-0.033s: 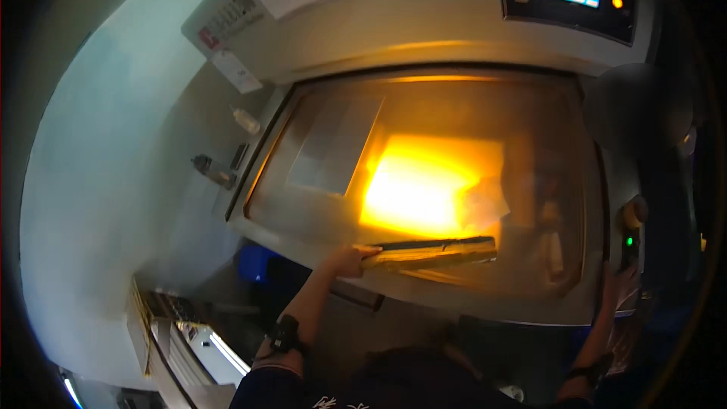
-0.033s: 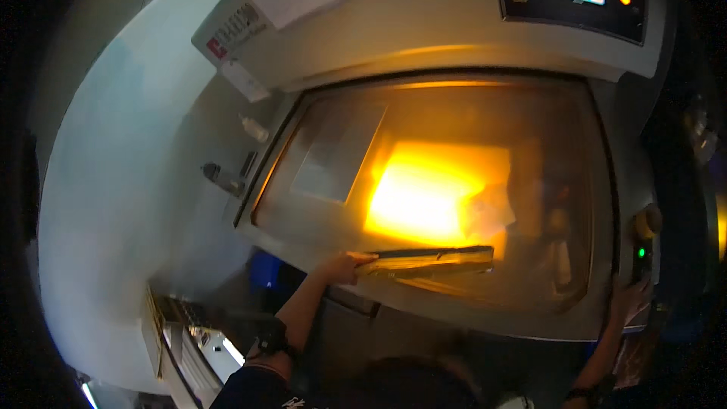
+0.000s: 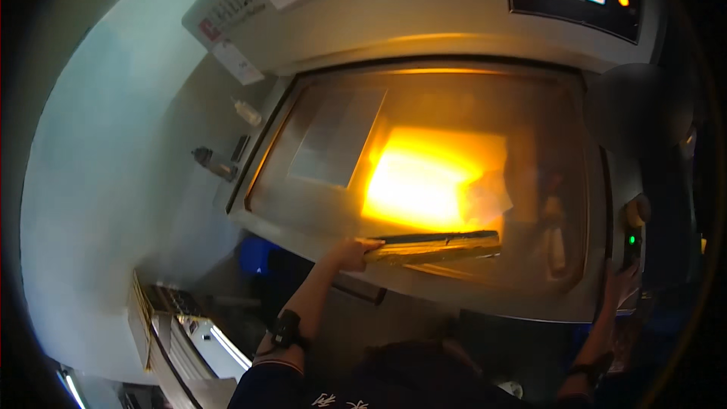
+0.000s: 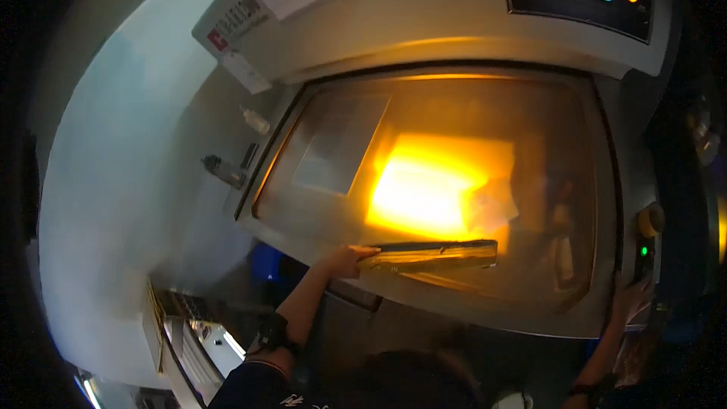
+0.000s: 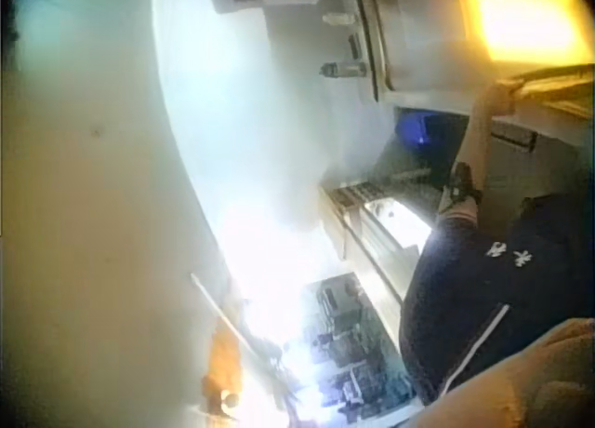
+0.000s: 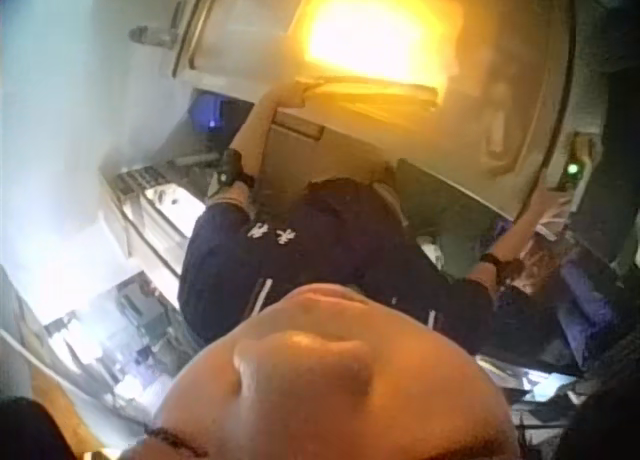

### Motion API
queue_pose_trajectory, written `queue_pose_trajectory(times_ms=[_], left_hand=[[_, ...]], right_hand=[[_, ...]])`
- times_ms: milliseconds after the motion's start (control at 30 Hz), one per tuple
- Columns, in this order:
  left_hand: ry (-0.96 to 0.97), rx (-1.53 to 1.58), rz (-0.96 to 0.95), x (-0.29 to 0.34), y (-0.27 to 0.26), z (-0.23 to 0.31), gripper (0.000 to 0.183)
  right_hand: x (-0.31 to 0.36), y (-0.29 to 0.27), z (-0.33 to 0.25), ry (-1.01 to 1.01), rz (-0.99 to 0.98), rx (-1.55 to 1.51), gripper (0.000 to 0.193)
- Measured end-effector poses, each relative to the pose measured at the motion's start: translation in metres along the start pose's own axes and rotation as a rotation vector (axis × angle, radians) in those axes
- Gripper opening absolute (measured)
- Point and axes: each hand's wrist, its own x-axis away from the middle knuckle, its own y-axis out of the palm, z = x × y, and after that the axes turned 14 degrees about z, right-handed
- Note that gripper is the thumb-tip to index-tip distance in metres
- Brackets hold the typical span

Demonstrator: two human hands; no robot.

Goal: The recorder places circuit boards into a UV LED exposure machine, closes the lid, and operates the touchscreen controls.

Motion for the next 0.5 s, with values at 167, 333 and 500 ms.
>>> queue_pose_trajectory(times_ms=[167, 333, 500], left_hand=[[0.145, 0.029, 0.142, -0.004, 0.024, -0.025, 0.083], [0.121, 0.015, 0.067, 0.001, 0.010, -0.011, 0.081], [0.318, 0.032, 0.211, -0.009, 0.055, -0.051, 0.079]], right_hand=[[-0.003, -0.001, -0.016, -0.027, 0.033, -0.001, 0.092], [-0.005, -0.022, -0.022, -0.052, -0.022, 0.002, 0.083], [0.019, -0.023, -0.068, -0.162, -0.226, 0.118, 0.066]])
